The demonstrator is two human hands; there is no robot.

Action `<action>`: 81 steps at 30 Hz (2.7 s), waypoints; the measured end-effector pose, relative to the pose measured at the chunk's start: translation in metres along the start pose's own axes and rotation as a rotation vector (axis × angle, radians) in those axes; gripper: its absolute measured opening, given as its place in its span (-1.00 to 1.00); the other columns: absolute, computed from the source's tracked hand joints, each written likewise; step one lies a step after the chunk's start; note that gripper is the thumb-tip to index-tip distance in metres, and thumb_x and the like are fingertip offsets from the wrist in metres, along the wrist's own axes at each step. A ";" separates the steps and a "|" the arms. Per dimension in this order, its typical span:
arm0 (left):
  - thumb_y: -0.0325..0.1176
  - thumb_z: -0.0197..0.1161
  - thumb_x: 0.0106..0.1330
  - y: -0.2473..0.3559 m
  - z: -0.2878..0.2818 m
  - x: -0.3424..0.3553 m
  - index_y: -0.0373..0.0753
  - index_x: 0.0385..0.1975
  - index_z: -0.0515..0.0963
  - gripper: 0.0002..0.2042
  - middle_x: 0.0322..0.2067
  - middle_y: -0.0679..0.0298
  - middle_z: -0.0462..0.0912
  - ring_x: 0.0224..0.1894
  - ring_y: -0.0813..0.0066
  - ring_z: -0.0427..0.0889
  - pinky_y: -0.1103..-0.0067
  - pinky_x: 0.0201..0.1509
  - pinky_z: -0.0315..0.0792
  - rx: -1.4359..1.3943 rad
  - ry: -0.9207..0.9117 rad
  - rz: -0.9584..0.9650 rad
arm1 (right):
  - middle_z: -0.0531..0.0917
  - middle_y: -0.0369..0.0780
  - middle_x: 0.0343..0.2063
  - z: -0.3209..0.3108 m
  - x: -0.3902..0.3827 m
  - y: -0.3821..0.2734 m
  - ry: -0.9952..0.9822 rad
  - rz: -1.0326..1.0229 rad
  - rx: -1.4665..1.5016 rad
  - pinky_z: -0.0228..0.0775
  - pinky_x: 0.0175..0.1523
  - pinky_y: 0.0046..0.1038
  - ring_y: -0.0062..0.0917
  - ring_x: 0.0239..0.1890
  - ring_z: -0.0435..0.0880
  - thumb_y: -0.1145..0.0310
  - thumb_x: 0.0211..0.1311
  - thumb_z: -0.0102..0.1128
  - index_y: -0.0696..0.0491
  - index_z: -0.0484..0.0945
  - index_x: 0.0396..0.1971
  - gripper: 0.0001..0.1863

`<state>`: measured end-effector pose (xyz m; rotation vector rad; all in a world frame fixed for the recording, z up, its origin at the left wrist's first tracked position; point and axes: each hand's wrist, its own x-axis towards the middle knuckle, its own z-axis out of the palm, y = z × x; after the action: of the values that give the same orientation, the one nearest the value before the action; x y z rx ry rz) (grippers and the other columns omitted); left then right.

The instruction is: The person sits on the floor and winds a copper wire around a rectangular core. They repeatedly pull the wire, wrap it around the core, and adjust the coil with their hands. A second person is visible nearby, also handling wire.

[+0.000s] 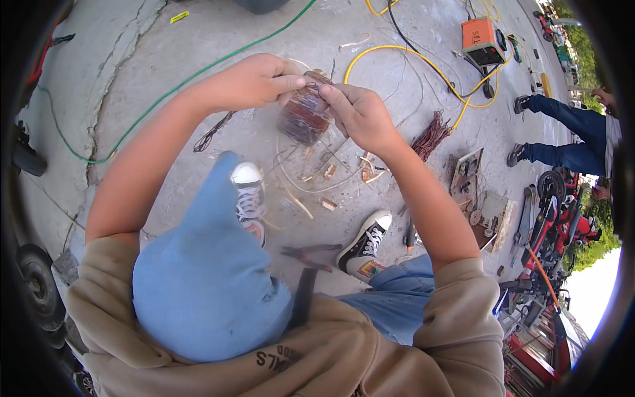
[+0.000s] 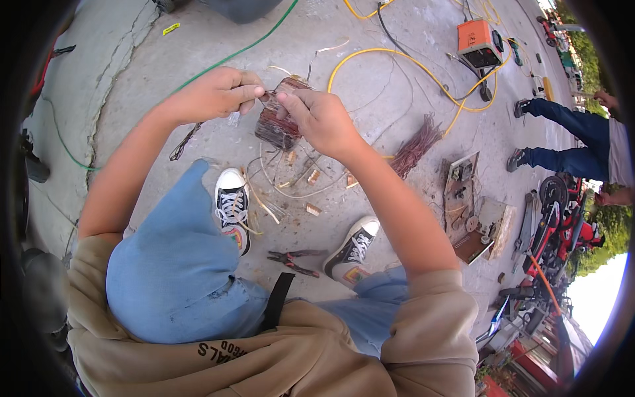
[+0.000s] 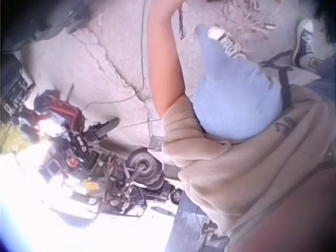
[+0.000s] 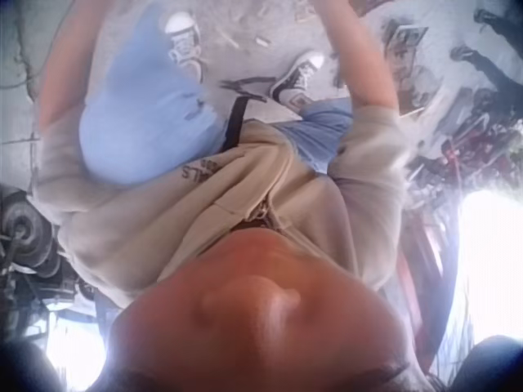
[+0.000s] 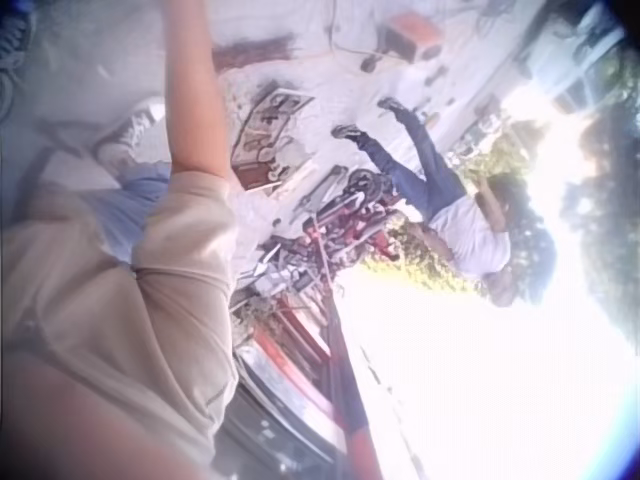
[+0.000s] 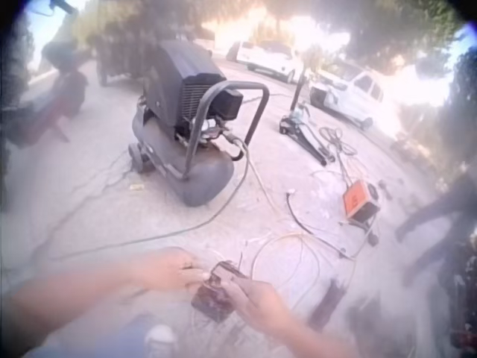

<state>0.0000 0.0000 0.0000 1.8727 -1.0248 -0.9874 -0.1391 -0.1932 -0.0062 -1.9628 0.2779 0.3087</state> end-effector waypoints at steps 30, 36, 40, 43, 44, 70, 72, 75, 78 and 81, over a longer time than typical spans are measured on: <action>-0.27 0.18 0.33 -0.183 0.086 0.110 -0.29 -0.12 0.63 -0.73 -0.35 0.22 0.71 -0.31 0.51 0.62 0.55 -0.16 0.47 -0.126 0.026 -0.375 | 0.70 -0.21 -0.53 0.063 0.066 0.208 0.360 0.310 0.337 0.41 -0.33 -0.54 -0.66 -0.47 0.58 0.39 0.16 0.30 0.25 0.68 -0.31 -0.78; -0.20 0.11 0.36 -0.161 0.059 0.090 -0.29 -0.24 0.61 -0.73 -0.41 0.18 0.67 -0.35 0.39 0.62 0.50 -0.20 0.45 -0.038 0.478 -0.231 | 0.69 -0.24 -0.56 0.009 -0.026 0.189 0.505 0.405 0.145 0.38 -0.40 -0.58 -0.69 -0.51 0.58 0.23 0.24 0.27 0.23 0.66 -0.37 -0.70; -0.21 0.11 0.37 -0.114 0.048 0.077 -0.28 -0.20 0.60 -0.73 -0.36 0.16 0.67 -0.29 0.32 0.63 0.49 -0.13 0.45 -0.009 0.558 -0.116 | 0.67 -0.20 -0.59 -0.066 -0.097 0.166 0.629 0.370 -0.225 0.44 -0.34 -0.50 -0.60 -0.53 0.60 0.28 0.22 0.27 0.23 0.63 -0.38 -0.73; -0.24 0.08 0.40 -0.077 0.059 0.076 -0.28 -0.16 0.60 -0.74 -0.31 0.16 0.67 -0.23 0.33 0.62 0.49 -0.07 0.43 0.069 0.475 0.036 | 0.58 -0.28 -0.66 -0.111 -0.154 0.125 0.727 0.295 -0.368 0.35 -0.42 -0.56 -0.71 -0.59 0.46 0.37 0.21 0.27 0.22 0.60 -0.44 -0.81; -0.26 0.07 0.42 -0.066 0.063 0.072 -0.28 -0.15 0.60 -0.75 -0.29 0.16 0.67 -0.21 0.34 0.62 0.49 -0.05 0.43 0.124 0.452 0.093 | 0.52 -0.32 -0.69 -0.118 -0.169 0.096 0.712 0.254 -0.472 0.29 -0.45 -0.58 -0.73 -0.61 0.39 0.40 0.22 0.27 0.21 0.58 -0.45 -0.83; -0.04 0.01 0.47 0.127 0.071 -0.013 -0.22 -0.41 0.46 -0.64 -0.24 0.14 0.62 -0.06 0.33 0.61 0.23 0.13 0.50 -0.406 -0.092 0.238 | 0.48 -0.40 -0.61 -0.129 -0.277 -0.029 0.898 -0.109 -0.049 0.13 -0.48 -0.72 -0.81 -0.58 0.36 0.44 0.34 0.17 0.13 0.53 -0.42 -0.87; -0.10 -0.06 0.51 0.129 0.064 -0.015 -0.24 -0.41 0.35 -0.66 -0.05 -0.01 0.57 0.11 0.16 0.56 0.28 0.13 0.56 -0.892 0.073 0.226 | 0.50 -0.39 -0.62 -0.108 -0.261 -0.022 0.766 -0.049 0.093 0.14 -0.49 -0.72 -0.81 -0.59 0.36 0.43 0.34 0.17 0.12 0.54 -0.42 -0.87; -0.11 -0.13 0.53 0.116 0.055 -0.007 -0.23 -0.38 0.30 -0.68 0.10 -0.19 0.44 0.15 0.00 0.52 0.21 0.22 0.49 -1.187 0.100 0.381 | 0.53 -0.35 -0.62 -0.065 -0.228 -0.014 0.511 0.136 0.429 0.18 -0.51 -0.67 -0.78 -0.60 0.36 0.39 0.33 0.19 0.12 0.53 -0.43 -0.85; -0.16 -0.14 0.54 0.113 0.051 -0.015 -0.20 -0.38 0.30 -0.72 0.04 -0.10 0.52 0.12 0.06 0.56 0.21 0.12 0.52 -1.228 0.128 0.389 | 0.53 -0.32 -0.61 -0.031 -0.196 0.000 0.474 0.237 0.826 0.20 -0.51 -0.64 -0.76 -0.61 0.34 0.38 0.32 0.21 0.12 0.54 -0.46 -0.83; -0.19 -0.13 0.54 0.107 0.048 -0.018 -0.20 -0.30 0.30 -0.77 0.01 -0.06 0.55 0.09 0.10 0.57 0.23 0.12 0.49 -1.084 0.245 0.349 | 0.53 -0.30 -0.61 -0.030 -0.176 0.008 0.688 0.024 0.750 0.21 -0.51 -0.62 -0.74 -0.61 0.33 0.38 0.31 0.21 0.11 0.54 -0.47 -0.83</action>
<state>-0.0799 -0.0369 0.0788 0.8458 -0.4586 -0.8150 -0.3049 -0.2148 0.0582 -1.2540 0.7390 -0.4278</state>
